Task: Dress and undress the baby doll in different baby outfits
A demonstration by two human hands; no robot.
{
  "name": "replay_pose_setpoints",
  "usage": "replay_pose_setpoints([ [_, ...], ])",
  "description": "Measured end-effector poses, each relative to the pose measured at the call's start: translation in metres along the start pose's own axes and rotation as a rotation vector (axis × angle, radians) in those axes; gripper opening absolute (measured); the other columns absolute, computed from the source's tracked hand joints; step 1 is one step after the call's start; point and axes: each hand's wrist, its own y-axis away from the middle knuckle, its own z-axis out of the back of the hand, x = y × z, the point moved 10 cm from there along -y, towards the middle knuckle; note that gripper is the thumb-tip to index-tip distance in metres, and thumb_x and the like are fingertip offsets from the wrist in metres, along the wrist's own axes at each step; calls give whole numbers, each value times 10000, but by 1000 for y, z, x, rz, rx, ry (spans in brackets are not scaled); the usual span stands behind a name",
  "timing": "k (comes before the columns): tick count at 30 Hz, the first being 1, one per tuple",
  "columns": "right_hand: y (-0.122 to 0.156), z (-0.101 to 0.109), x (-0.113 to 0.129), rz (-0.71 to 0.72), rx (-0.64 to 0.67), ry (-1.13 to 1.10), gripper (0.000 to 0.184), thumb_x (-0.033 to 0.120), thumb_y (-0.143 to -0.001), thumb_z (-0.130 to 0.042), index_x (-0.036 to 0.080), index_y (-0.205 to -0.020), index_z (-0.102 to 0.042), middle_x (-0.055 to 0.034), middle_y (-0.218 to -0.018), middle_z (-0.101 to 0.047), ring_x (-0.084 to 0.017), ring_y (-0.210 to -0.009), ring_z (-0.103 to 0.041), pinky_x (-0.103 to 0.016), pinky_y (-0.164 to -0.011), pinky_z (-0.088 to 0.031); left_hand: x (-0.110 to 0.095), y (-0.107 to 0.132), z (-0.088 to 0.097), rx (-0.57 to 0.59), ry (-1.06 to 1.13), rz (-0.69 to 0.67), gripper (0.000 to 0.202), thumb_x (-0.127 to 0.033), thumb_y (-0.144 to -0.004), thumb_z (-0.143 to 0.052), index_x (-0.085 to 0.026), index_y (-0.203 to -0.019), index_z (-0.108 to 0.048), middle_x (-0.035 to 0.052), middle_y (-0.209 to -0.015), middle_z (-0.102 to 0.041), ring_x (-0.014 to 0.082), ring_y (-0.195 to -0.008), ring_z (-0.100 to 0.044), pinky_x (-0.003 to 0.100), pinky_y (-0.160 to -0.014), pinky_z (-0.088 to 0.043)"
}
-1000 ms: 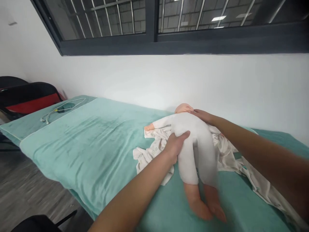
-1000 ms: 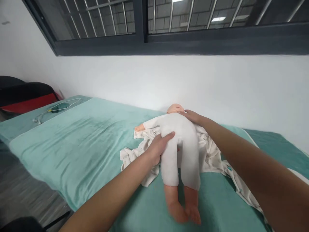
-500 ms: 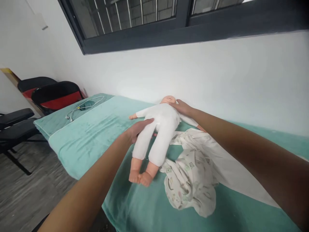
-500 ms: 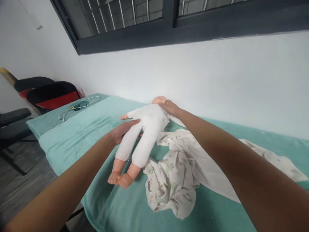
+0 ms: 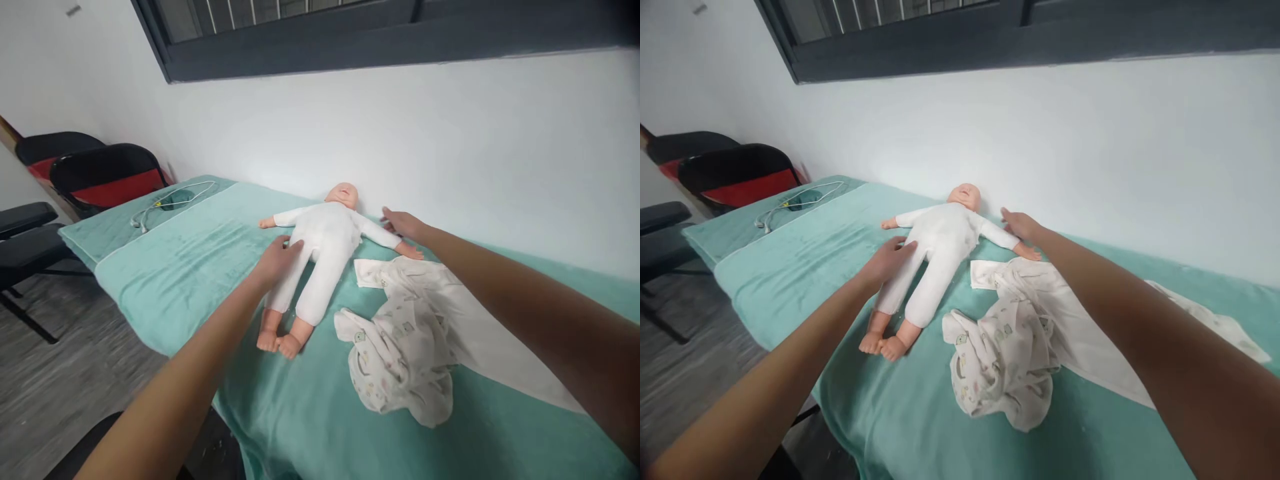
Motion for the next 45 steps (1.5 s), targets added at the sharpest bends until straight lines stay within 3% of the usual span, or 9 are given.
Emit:
replay_pose_setpoints([
  [4,55,43,-86,-127,-17,172,582,639,-917,-331,174,-685,-594,-159,-780,-682,-299,-816,-633,-418,-804,-450,-79,76,7,-79,-132,-379,388,-203,-898,-450,-159,-1270,-554,116,-1320,-593,244,-1257,-539,423,-1087,-429],
  [9,133,64,-136,-59,84,384,460,621,-838,-460,204,-866,-654,-123,-1005,-707,-302,-910,-629,-386,-780,-449,-106,161,-93,514,-259,-553,527,-471,-845,-617,-205,-1294,-541,102,-1313,-592,276,-1243,-537,407,-1030,-467],
  [14,214,62,-94,180,196,383,367,430,-852,-466,222,-1092,-650,-92,-1173,-689,-290,-1010,-631,-374,-847,-461,-123,179,-146,494,-364,-530,342,-326,-784,-686,-173,-1089,-660,108,-1218,-625,294,-1199,-546,442,-1045,-440],
  [21,350,92,6,447,242,1,302,399,-881,-475,213,-1007,-677,-41,-1068,-708,-228,-956,-624,-335,-841,-459,-256,268,-156,339,-417,-1023,263,-203,-805,-658,-243,-1065,-679,93,-1603,-242,343,-1503,-131,617,-1184,-186],
  [25,408,137,18,439,181,-78,270,415,-881,-516,210,-943,-681,-27,-984,-700,-191,-869,-615,-298,-761,-440,-300,305,-173,391,-517,-1178,209,-253,-861,-609,-258,-1062,-668,98,-1270,-560,268,-1287,-476,621,-1172,-201],
  [29,452,173,3,346,161,-58,299,479,-896,-523,233,-989,-665,-15,-901,-688,-148,-688,-570,-270,-617,-404,-335,330,-172,263,-646,-1328,147,-280,-893,-556,-244,-979,-670,57,-977,-594,194,-914,-596,473,-1044,-401],
  [32,473,199,-19,224,65,13,351,535,-891,-533,263,-1094,-624,-18,-945,-696,-138,-629,-565,-261,-566,-394,-356,336,-160,106,-737,-1294,173,-247,-884,-543,-253,-1009,-663,69,-970,-584,198,-818,-597,348,-763,-471],
  [37,485,212,-55,137,-36,14,543,629,-846,-569,301,-1278,-549,-64,-1262,-650,-283,-947,-671,-337,-700,-528,-370,315,-125,-86,-595,-870,280,-359,-867,-569,-254,-1123,-611,70,-1077,-584,202,-750,-599,291,-574,-408],
  [45,480,134,-46,285,-26,-750,733,586,-875,-577,271,-1501,-363,-62,-1477,-505,-289,-1412,-398,-471,-1149,-367,-376,339,-116,11,144,-714,344,-205,-868,-528,-218,-1211,-514,59,-1213,-576,197,-1159,-547,344,-1003,-458],
])
